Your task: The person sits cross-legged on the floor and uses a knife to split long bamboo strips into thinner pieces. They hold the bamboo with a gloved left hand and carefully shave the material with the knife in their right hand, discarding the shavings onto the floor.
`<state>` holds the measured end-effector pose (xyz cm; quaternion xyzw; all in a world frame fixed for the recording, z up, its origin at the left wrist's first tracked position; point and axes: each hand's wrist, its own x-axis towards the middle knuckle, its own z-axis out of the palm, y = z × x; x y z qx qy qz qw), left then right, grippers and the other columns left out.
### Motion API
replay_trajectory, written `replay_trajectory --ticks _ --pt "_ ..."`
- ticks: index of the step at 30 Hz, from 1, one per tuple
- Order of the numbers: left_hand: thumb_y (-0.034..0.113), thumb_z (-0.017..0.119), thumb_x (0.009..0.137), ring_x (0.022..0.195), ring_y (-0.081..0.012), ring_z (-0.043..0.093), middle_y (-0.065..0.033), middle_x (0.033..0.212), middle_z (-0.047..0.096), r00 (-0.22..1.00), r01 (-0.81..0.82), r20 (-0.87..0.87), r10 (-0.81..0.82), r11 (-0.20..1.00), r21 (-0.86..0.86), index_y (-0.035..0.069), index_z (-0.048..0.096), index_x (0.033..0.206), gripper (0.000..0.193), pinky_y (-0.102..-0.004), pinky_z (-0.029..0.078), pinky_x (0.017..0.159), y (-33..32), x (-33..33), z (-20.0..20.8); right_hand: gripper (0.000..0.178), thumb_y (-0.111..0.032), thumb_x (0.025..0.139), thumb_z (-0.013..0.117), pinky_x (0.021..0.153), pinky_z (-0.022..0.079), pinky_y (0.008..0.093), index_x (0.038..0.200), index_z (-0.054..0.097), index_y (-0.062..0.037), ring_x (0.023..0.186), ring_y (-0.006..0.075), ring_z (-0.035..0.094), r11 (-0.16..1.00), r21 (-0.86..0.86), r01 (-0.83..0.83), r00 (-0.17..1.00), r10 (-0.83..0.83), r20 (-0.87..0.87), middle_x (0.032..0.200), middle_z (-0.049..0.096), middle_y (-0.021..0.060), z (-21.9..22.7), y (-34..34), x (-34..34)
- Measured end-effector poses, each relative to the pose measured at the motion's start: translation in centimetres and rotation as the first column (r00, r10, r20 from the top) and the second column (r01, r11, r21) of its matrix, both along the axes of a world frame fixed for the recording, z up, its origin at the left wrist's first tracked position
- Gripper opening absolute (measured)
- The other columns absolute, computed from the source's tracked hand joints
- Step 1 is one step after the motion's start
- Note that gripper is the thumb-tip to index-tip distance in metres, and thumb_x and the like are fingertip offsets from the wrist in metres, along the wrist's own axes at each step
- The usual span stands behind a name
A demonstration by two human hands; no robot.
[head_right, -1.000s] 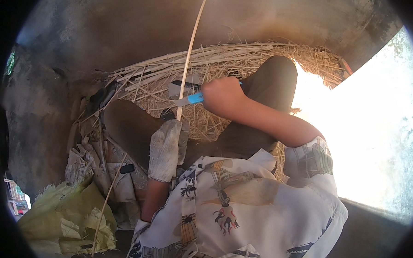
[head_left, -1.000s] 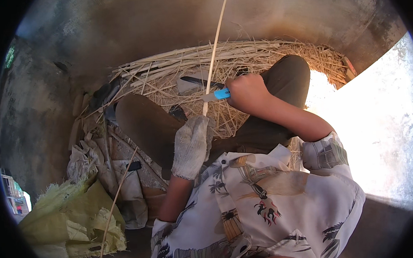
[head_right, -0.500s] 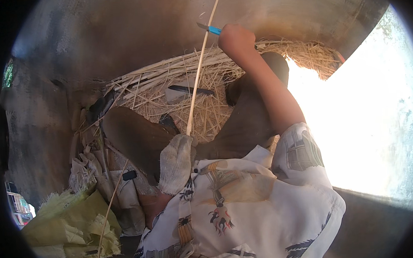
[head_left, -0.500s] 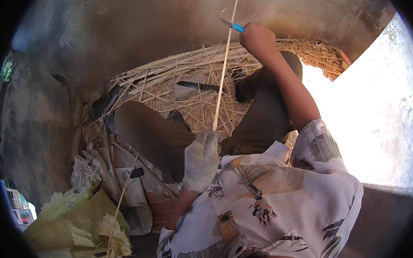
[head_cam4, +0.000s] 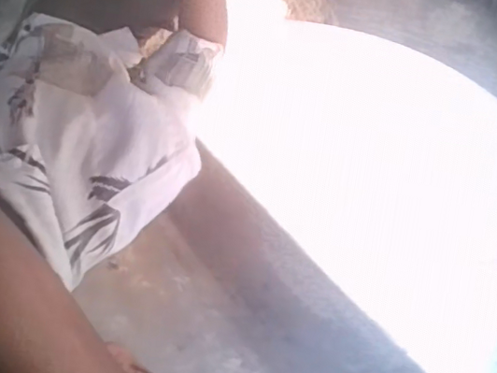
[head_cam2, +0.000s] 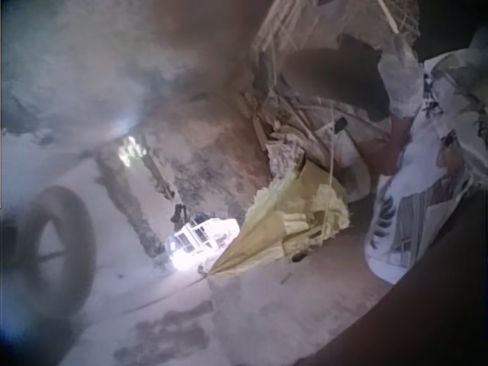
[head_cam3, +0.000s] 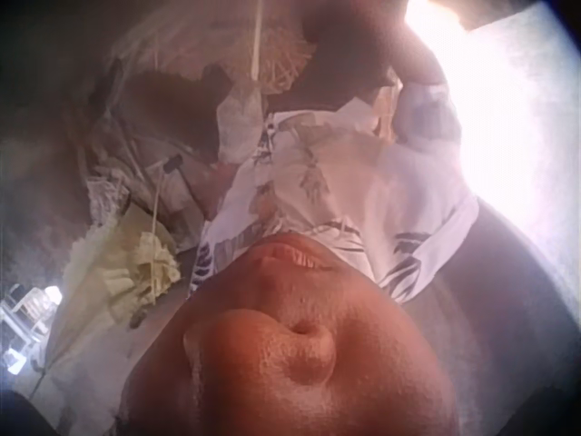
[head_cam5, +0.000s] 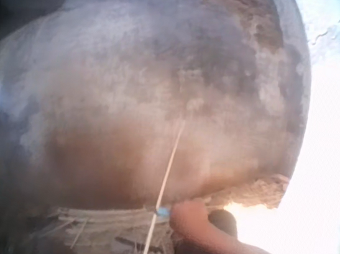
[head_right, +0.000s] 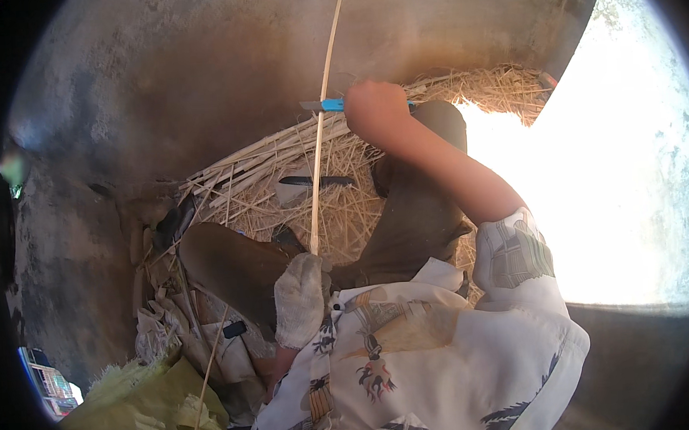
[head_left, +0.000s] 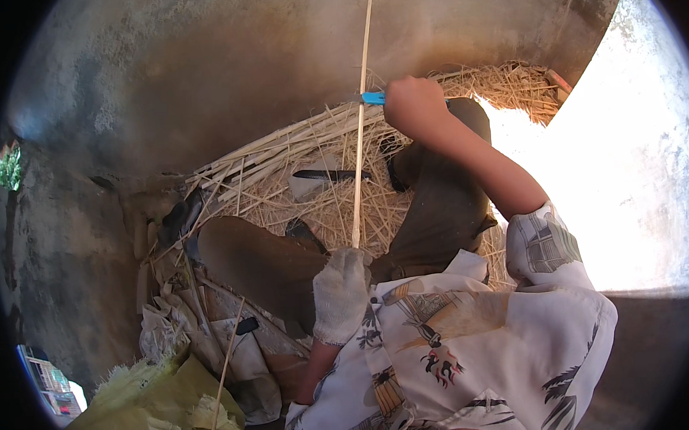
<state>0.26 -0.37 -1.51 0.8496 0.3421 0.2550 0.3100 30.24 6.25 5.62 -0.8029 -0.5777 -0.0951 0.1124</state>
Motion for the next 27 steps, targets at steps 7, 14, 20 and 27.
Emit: replay_trajectory --ticks 7,14,20,27 --pt "0.006 0.059 0.090 0.078 -0.0365 0.067 -0.0162 0.093 0.065 0.992 -0.098 -0.089 0.092 0.993 -0.068 0.001 0.062 0.105 0.016 -0.0451 0.055 0.067 0.6 0.2 1.1 0.015 -0.017 0.081 0.065 0.061 0.057 0.0440 0.079 0.076 -0.0065 0.073 0.0323 0.074 0.970 -0.158 -0.187 0.982 0.190 0.010 0.078 0.073 0.0155 0.1 -1.9 -4.0" --pt "0.005 0.061 0.088 0.077 -0.0346 0.067 -0.0146 0.093 0.063 0.990 -0.077 -0.117 0.082 0.996 0.050 0.003 0.061 0.100 0.012 -0.0447 0.054 0.065 0.7 0.2 0.9 0.013 -0.014 0.082 0.065 0.059 0.056 0.0432 0.080 0.075 -0.0065 0.067 0.0305 0.072 0.980 0.174 -0.093 0.993 0.079 0.089 0.076 0.072 0.0148 -0.1 3.6 0.1" --pt "0.004 0.061 0.086 0.076 -0.0329 0.067 -0.0121 0.091 0.062 0.991 -0.052 -0.124 0.051 0.999 -0.012 0.006 0.060 0.101 0.014 -0.0450 0.054 0.065 0.5 -1.7 -0.1 0.015 -0.013 0.085 0.063 0.059 0.057 0.0438 0.082 0.076 -0.0066 0.068 0.0307 0.073 0.997 -0.011 -0.081 0.994 0.081 0.070 0.078 0.073 0.0148 0.5 5.3 1.0" --pt "0.005 0.059 0.088 0.073 -0.0337 0.068 -0.0116 0.093 0.063 0.991 -0.108 -0.085 0.103 0.993 -0.052 0.009 0.062 0.099 0.012 -0.0430 0.055 0.063 0.1 -2.0 -0.1 0.015 -0.012 0.085 0.062 0.062 0.056 0.0434 0.083 0.076 -0.0073 0.072 0.0326 0.073 0.998 0.048 -0.036 0.999 0.035 0.028 0.081 0.074 0.0132 1.7 7.0 4.0"
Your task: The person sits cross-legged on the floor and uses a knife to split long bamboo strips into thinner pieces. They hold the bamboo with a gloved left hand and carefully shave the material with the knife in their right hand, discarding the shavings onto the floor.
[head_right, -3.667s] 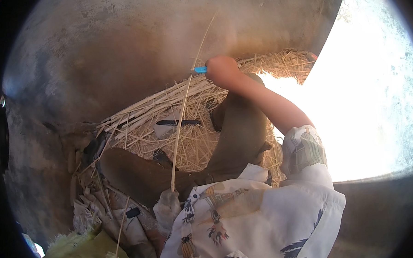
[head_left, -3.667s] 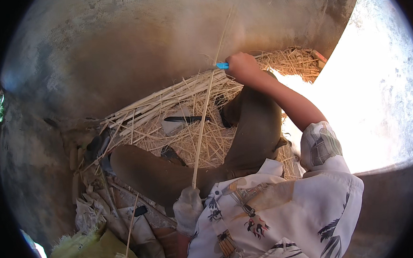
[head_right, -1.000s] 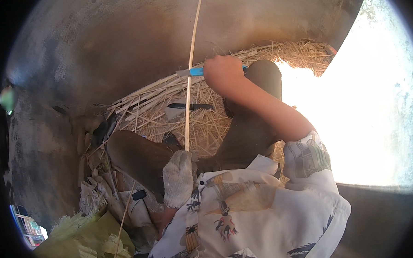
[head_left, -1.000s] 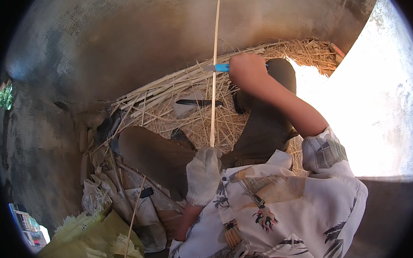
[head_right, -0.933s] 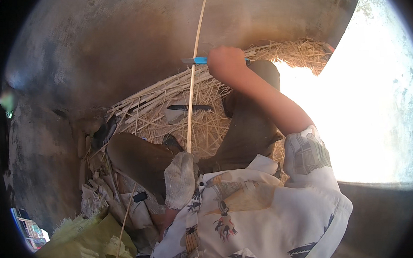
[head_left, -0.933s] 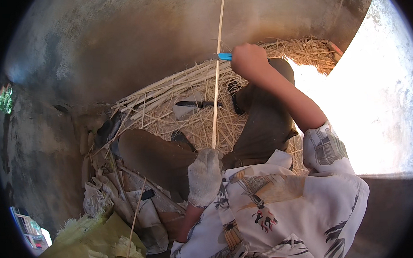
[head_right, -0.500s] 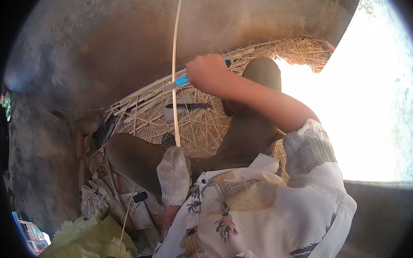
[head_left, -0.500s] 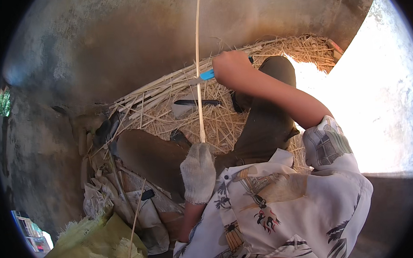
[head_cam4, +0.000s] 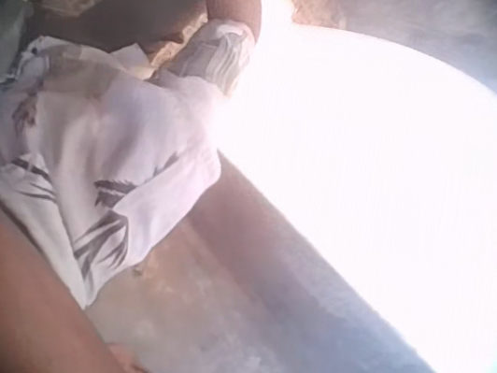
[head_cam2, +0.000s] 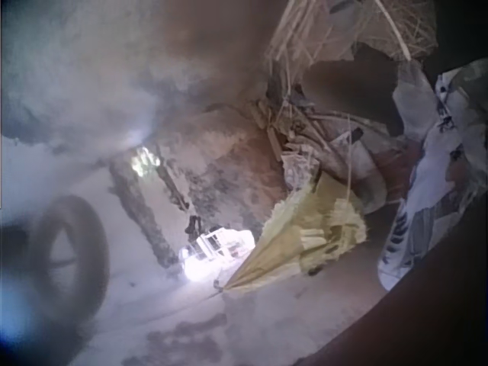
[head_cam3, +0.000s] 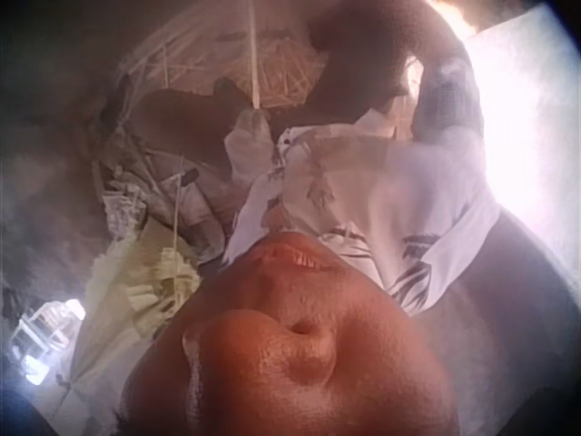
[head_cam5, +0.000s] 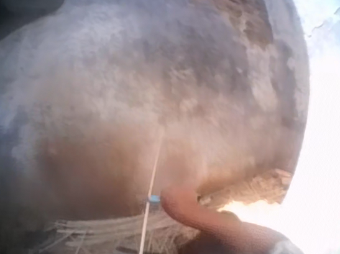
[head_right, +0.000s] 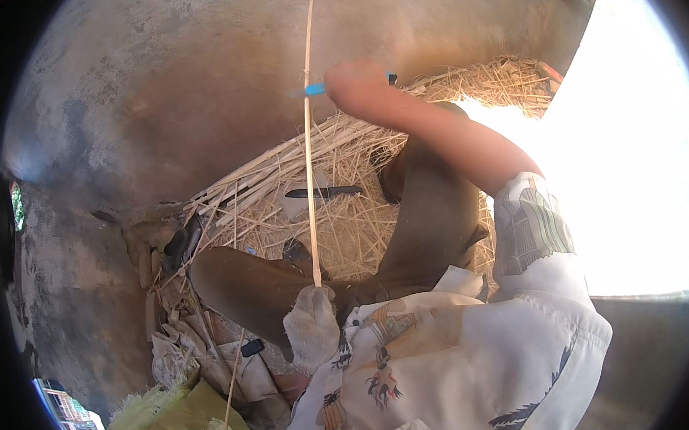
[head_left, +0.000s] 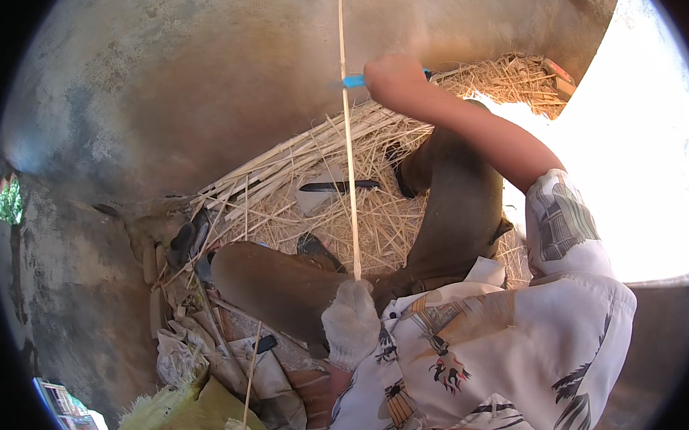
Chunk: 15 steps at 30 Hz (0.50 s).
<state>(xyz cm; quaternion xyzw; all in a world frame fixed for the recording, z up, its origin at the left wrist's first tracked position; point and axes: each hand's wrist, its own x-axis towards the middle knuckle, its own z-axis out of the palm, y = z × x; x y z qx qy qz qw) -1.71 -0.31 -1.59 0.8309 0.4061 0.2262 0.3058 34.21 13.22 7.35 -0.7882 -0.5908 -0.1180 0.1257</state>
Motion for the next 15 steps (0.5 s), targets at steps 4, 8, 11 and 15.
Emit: replay_trajectory --ticks 4,8,11,15 --pt "0.015 0.055 0.098 0.062 -0.0237 0.065 -0.0124 0.070 0.063 1.000 -0.017 0.024 0.014 0.992 0.125 0.006 0.067 0.094 0.016 -0.0369 0.051 0.060 -0.4 -0.1 -1.1 0.013 -0.012 0.084 0.064 0.063 0.056 0.0447 0.082 0.075 -0.0059 0.074 0.0332 0.072 0.990 0.004 0.141 0.990 -0.141 -0.019 0.079 0.073 0.0142 2.5 0.9 4.1" --pt "0.015 0.055 0.098 0.062 -0.0245 0.066 -0.0116 0.071 0.064 0.992 -0.110 0.060 0.107 0.993 0.043 0.008 0.067 0.095 0.014 -0.0363 0.052 0.061 -0.6 -0.4 -1.8 0.014 -0.012 0.084 0.062 0.064 0.056 0.0463 0.081 0.074 -0.0049 0.073 0.0349 0.072 0.998 -0.051 -0.047 0.997 0.050 0.067 0.077 0.072 0.0162 1.7 -1.3 -0.7" --pt "0.015 0.055 0.098 0.063 -0.0242 0.067 -0.0113 0.072 0.065 0.997 -0.074 0.032 0.070 0.988 0.138 0.009 0.067 0.095 0.013 -0.0364 0.053 0.060 -0.7 -1.7 -2.8 0.020 -0.013 0.083 0.057 0.067 0.057 0.0479 0.081 0.075 -0.0039 0.072 0.0382 0.071 0.999 -0.031 -0.026 0.999 0.027 0.035 0.079 0.072 0.0190 1.4 -1.3 -0.3" --pt "0.010 0.063 0.085 0.068 -0.0267 0.068 -0.0068 0.096 0.064 0.963 0.163 -0.265 -0.053 0.896 0.413 0.014 0.065 0.095 0.011 -0.0389 0.056 0.055 -1.4 -3.6 -2.9 0.016 -0.011 0.082 0.061 0.064 0.056 0.0452 0.085 0.075 -0.0044 0.075 0.0354 0.072 0.978 0.081 0.191 0.980 -0.186 -0.066 0.081 0.073 0.0162 4.6 -0.3 5.3"
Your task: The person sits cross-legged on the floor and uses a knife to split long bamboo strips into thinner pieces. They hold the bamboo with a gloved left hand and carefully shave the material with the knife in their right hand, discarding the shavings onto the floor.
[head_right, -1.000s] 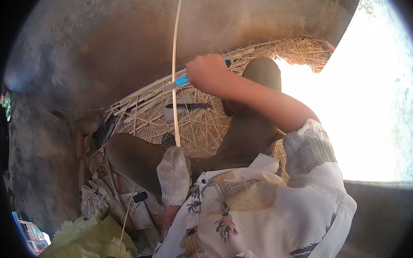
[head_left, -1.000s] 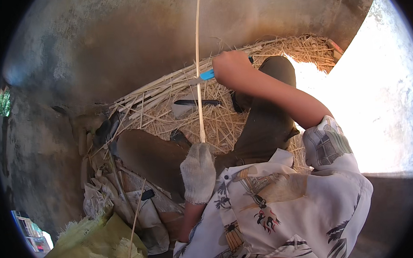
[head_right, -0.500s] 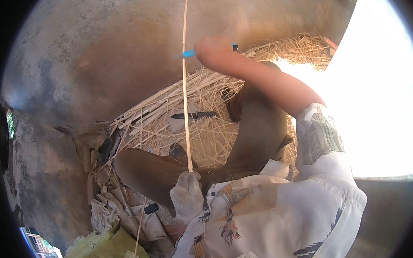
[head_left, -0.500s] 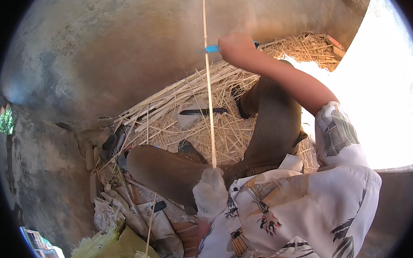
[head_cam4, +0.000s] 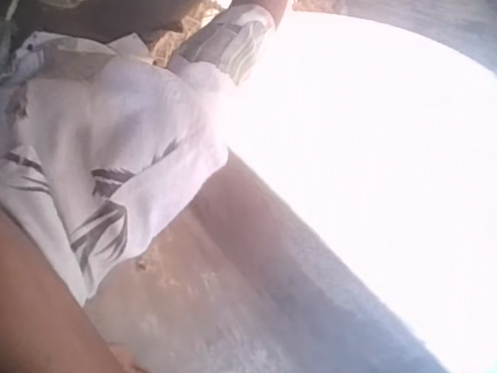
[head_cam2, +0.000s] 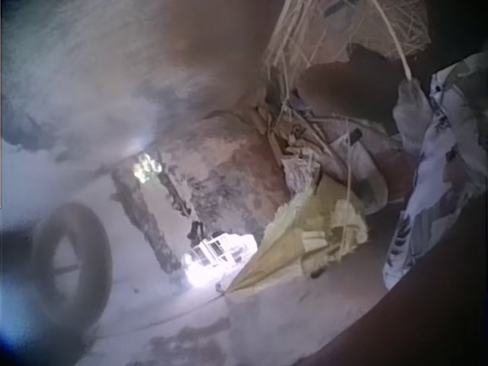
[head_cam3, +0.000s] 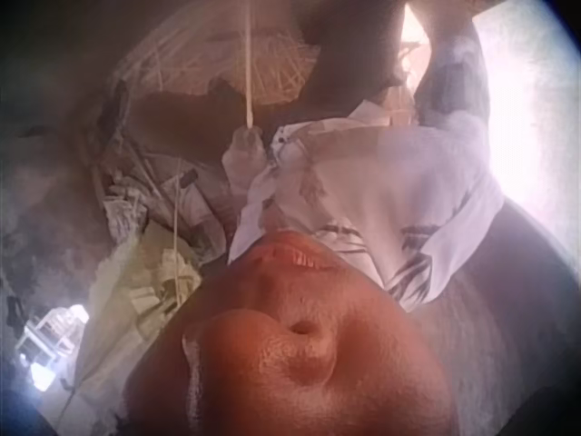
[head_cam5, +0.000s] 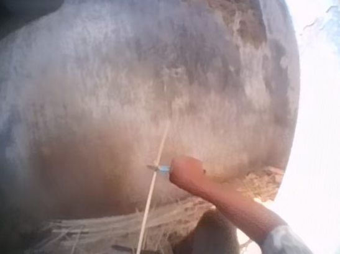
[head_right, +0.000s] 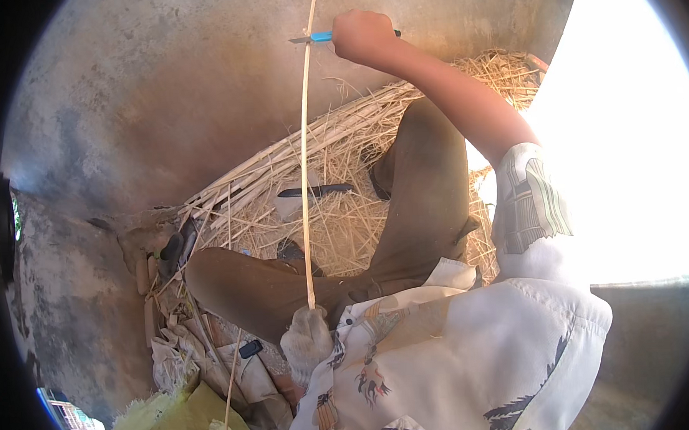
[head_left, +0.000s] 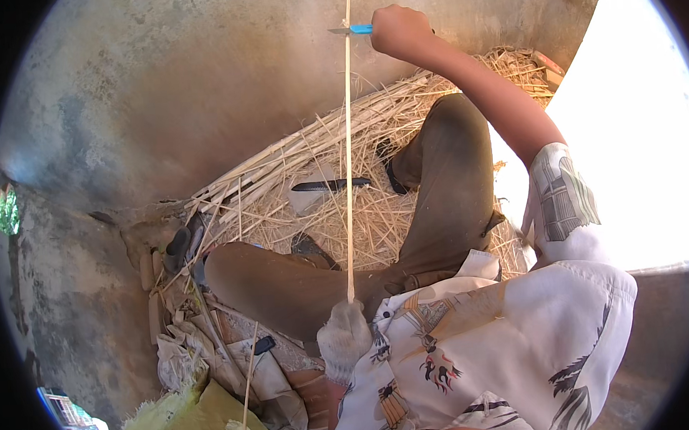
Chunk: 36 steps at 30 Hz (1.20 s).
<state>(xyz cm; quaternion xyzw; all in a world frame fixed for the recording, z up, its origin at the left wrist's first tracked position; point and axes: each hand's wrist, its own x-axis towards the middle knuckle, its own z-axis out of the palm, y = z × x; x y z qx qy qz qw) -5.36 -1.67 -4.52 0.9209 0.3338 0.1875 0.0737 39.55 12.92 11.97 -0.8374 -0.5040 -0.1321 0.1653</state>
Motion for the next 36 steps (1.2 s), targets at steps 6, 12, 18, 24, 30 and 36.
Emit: replay_trajectory --ticks 6,12,18,24,30,36 --pt "0.024 0.057 0.098 0.069 -0.0281 0.069 -0.0112 0.079 0.068 0.977 -0.143 0.107 0.186 0.936 -0.320 0.012 0.064 0.092 0.015 -0.0409 0.054 0.060 -1.5 -1.3 -0.7 0.019 -0.018 0.090 0.062 0.057 0.051 0.0349 0.092 0.075 -0.0041 0.061 0.0244 0.067 0.977 0.159 0.139 0.979 -0.160 0.128 0.087 0.075 0.0164 1.9 2.2 4.8" --pt "0.020 0.063 0.092 0.075 -0.0290 0.069 -0.0093 0.089 0.067 0.988 -0.022 0.124 0.095 0.871 -0.491 0.011 0.066 0.091 0.010 -0.0394 0.053 0.060 -1.2 -3.9 -0.6 0.015 -0.012 0.085 0.061 0.056 0.050 0.0446 0.076 0.068 -0.0019 0.065 0.0337 0.066 0.927 0.365 0.088 0.993 -0.109 0.038 0.071 0.066 0.0205 0.7 4.8 11.1" --pt "0.024 0.056 0.100 0.068 -0.0141 0.057 -0.0054 0.075 0.062 0.845 0.077 0.259 0.468 0.373 -0.925 0.000 0.067 0.087 0.030 -0.0323 0.045 0.063 -0.2 -5.2 -0.1 0.038 -0.039 0.098 0.058 0.046 0.033 0.0317 0.095 0.069 -0.0025 0.047 0.0160 0.040 0.711 0.693 0.119 -0.158 0.702 -0.694 0.065 0.061 0.0078 -2.7 3.3 10.6" --pt "0.020 0.060 0.097 0.069 -0.0135 0.058 -0.0055 0.076 0.064 0.927 -0.048 0.174 0.331 0.567 -0.822 0.002 0.070 0.090 0.021 -0.0315 0.044 0.057 -0.2 -5.3 1.8 0.051 -0.049 0.101 0.055 0.045 0.028 0.0247 0.116 0.066 -0.0012 0.045 0.0076 0.033 0.724 0.687 0.057 -0.219 0.681 -0.699 0.078 0.066 0.0065 -1.6 -0.2 0.5" --pt "0.017 0.060 0.097 0.063 -0.0154 0.056 -0.0071 0.072 0.059 0.968 -0.055 0.109 0.226 0.617 -0.785 0.003 0.067 0.090 0.017 -0.0330 0.044 0.055 -0.5 -6.2 1.8 0.034 -0.036 0.101 0.062 0.044 0.030 0.0239 0.108 0.067 -0.0027 0.044 0.0064 0.034 0.649 0.753 0.108 -0.169 0.759 -0.629 0.075 0.066 0.0035 -5.8 0.3 -2.4" --pt "0.021 0.059 0.098 0.064 -0.0203 0.060 -0.0115 0.076 0.064 0.924 -0.186 0.007 0.383 0.464 -0.866 0.001 0.068 0.095 0.022 -0.0331 0.046 0.060 -0.7 -3.6 4.1 0.030 -0.034 0.101 0.063 0.045 0.033 0.0257 0.097 0.066 -0.0041 0.045 0.0066 0.037 0.661 0.743 0.103 -0.259 0.739 -0.622 0.071 0.065 0.0029 -6.9 -0.4 -1.8"
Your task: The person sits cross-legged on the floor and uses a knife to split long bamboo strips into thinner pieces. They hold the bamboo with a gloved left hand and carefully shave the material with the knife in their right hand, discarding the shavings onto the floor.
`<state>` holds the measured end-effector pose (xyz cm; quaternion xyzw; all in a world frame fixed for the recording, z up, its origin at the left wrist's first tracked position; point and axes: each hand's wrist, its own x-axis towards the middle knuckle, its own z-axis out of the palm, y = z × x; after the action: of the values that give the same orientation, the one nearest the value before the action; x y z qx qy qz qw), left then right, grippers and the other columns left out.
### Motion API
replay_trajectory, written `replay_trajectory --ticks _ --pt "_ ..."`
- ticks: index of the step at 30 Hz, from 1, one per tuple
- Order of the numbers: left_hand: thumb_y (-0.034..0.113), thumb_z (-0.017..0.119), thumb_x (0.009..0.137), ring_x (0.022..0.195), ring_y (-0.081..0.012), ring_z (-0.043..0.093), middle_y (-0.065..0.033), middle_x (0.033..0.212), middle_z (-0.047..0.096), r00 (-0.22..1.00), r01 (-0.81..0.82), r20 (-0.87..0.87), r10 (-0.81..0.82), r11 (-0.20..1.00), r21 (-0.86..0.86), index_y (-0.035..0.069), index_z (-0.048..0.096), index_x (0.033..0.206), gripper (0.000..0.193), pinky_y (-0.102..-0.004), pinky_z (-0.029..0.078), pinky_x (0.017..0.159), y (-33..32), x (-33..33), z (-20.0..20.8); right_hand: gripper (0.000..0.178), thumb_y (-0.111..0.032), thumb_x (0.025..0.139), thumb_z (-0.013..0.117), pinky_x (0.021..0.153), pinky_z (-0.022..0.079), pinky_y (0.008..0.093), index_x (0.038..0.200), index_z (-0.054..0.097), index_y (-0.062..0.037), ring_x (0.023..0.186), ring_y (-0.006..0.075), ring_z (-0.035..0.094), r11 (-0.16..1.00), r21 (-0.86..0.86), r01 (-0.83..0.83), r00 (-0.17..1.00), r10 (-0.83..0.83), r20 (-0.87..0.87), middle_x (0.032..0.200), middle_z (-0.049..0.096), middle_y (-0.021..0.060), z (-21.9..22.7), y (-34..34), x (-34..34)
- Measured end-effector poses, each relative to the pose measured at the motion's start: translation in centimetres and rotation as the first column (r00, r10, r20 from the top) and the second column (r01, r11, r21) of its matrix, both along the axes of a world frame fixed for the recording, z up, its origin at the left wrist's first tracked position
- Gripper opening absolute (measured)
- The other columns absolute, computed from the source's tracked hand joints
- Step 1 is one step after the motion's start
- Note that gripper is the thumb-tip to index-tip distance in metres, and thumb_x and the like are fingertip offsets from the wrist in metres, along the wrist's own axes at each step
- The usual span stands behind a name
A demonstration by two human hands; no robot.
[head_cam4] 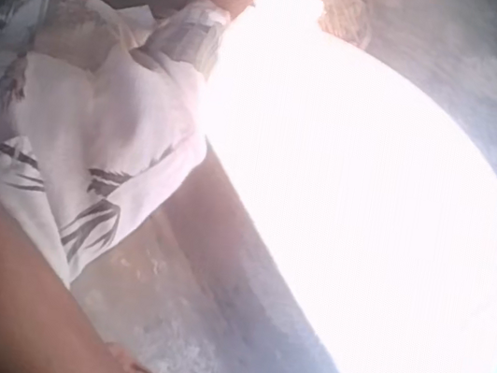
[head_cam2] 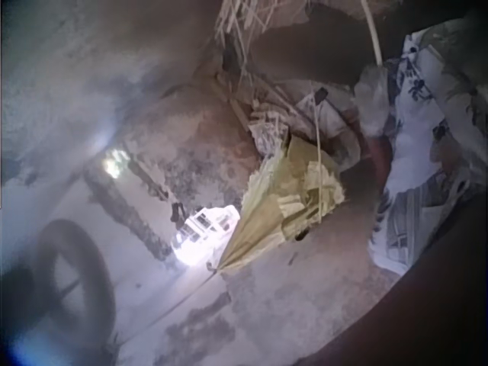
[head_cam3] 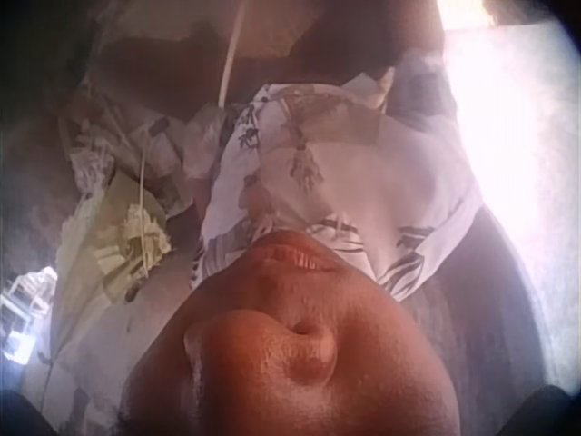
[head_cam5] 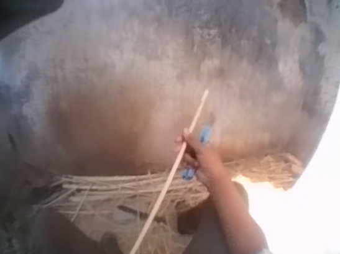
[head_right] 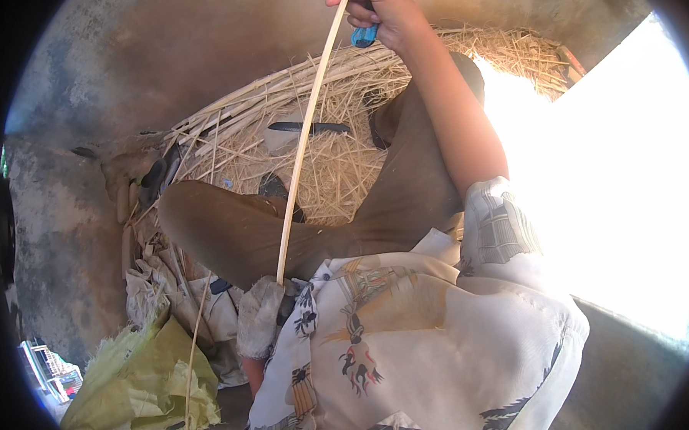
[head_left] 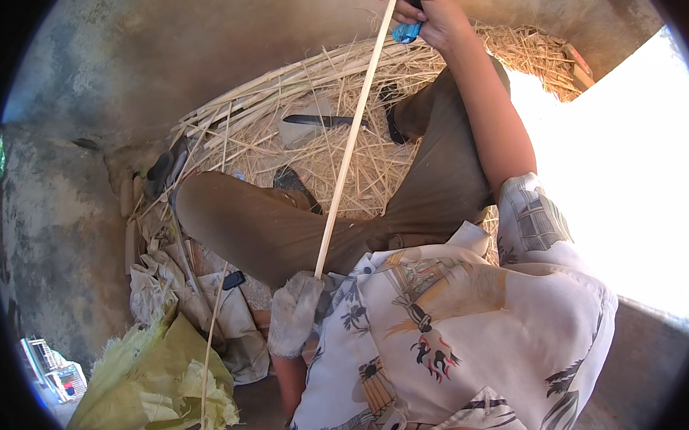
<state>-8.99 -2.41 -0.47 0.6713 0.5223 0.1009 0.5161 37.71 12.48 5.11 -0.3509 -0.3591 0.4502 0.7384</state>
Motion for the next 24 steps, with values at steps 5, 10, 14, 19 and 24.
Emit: replay_trajectory --ticks 5,10,14,19,24 --pt "0.023 0.057 0.099 0.067 -0.0164 0.061 -0.0089 0.075 0.063 0.995 0.072 0.059 -0.076 0.995 0.066 0.000 0.070 0.097 0.026 -0.0335 0.048 0.064 1.8 3.1 1.0 0.031 -0.030 0.099 0.060 0.049 0.040 0.0230 0.102 0.072 -0.0010 0.048 0.0080 0.049 0.990 0.025 -0.139 0.966 0.130 0.223 0.090 0.075 0.0155 0.0 -0.3 -1.5" --pt "0.021 0.057 0.101 0.061 -0.0145 0.059 -0.0067 0.073 0.062 0.973 -0.016 0.229 0.037 0.995 -0.094 0.000 0.068 0.096 0.024 -0.0305 0.048 0.059 3.2 4.9 0.5 0.042 -0.042 0.102 0.059 0.044 0.028 0.0209 0.101 0.069 -0.0014 0.044 0.0020 0.030 0.969 -0.087 -0.230 0.887 0.246 0.390 0.089 0.074 0.0142 0.6 -1.5 -5.5" --pt "0.021 0.058 0.103 0.054 -0.0099 0.054 -0.0019 0.070 0.058 0.902 -0.017 0.417 0.108 0.976 -0.217 0.001 0.066 0.097 0.023 -0.0255 0.045 0.051 5.4 7.7 2.4 0.048 -0.047 0.097 0.065 0.041 0.028 0.0212 0.094 0.072 -0.0003 0.043 0.0036 0.032 0.932 -0.152 -0.328 0.863 0.361 0.354 0.088 0.075 0.0128 0.6 -1.6 -8.3" --pt "0.024 0.057 0.103 0.049 -0.0069 0.045 0.0009 0.064 0.053 0.822 -0.047 0.541 0.178 0.968 -0.247 0.003 0.064 0.098 0.023 -0.0238 0.041 0.046 9.5 12.1 4.2 0.046 -0.047 0.090 0.074 0.042 0.030 0.0219 0.093 0.073 -0.0011 0.044 0.0041 0.037 0.899 -0.330 -0.287 0.736 0.428 0.525 0.076 0.070 0.0052 0.5 -2.0 -10.4" --pt "0.025 0.060 0.103 0.050 -0.0056 0.050 0.0040 0.068 0.055 0.796 -0.067 0.556 0.239 0.948 -0.312 0.006 0.066 0.102 0.020 -0.0232 0.042 0.044 10.3 14.5 0.7 0.037 -0.036 0.093 0.074 0.043 0.028 0.0207 0.103 0.073 -0.0001 0.044 0.0021 0.035 0.942 -0.321 -0.098 0.898 0.223 0.379 0.077 0.069 0.0018 -0.5 -1.1 -7.9"
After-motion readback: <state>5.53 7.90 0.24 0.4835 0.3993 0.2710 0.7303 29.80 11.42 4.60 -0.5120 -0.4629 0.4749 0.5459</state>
